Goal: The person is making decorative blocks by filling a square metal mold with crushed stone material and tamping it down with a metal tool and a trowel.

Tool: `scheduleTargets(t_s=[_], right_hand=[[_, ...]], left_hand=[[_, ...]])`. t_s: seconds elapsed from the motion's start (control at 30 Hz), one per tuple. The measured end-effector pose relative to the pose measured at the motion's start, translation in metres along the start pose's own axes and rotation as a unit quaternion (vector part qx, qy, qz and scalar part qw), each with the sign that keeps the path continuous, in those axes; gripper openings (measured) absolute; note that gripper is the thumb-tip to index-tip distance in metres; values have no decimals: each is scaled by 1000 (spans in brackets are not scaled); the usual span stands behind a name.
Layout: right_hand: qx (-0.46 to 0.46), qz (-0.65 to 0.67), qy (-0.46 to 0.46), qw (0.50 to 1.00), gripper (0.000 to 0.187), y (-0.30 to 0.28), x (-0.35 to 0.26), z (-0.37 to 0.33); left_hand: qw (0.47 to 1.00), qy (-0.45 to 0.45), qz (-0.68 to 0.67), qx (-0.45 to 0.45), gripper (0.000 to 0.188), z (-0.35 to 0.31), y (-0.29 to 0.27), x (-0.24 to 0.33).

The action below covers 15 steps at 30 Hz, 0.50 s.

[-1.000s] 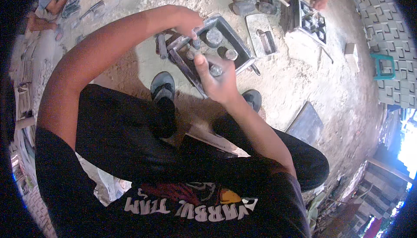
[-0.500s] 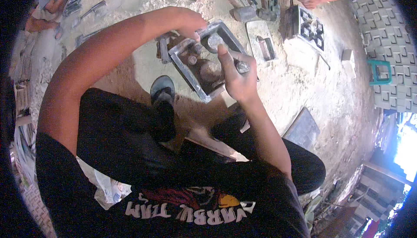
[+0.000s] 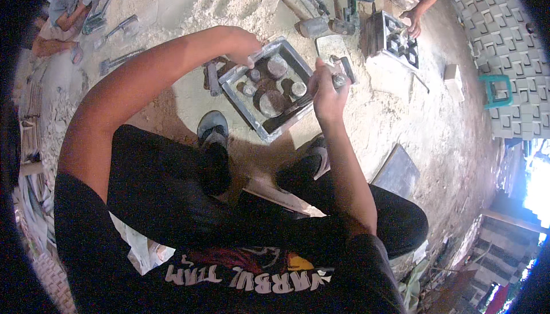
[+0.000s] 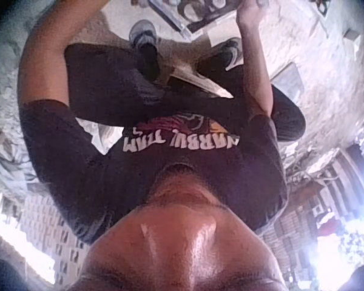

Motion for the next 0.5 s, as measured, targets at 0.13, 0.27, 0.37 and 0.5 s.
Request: scheduleTargets(t_s=[0.13,0.27,0.37,0.5], right_hand=[[14,-165,-60,984,41,6,13,-3],[72,-107,-133,983,39,5,-12,2],[21,-219,-224,950,38,8,3,8],[38,-247,-34,968,42,24,6,40]], left_hand=[[1000,13,-8,9,41,-1,2,3],[1000,7,1,-20,39,0,4,-2],[999,14,3,-33,38,2,8,1],[999,12,21,-27,37,-1,17,-4]])
Point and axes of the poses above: each hand's wrist, its own z-axis towards the middle knuckle, its own y-axis out of the palm, x = y × z, the point moved 6 cm from there along z, towards the middle knuckle, and after that the axes turned 9 degrees about -x, right-handed, at the moved point
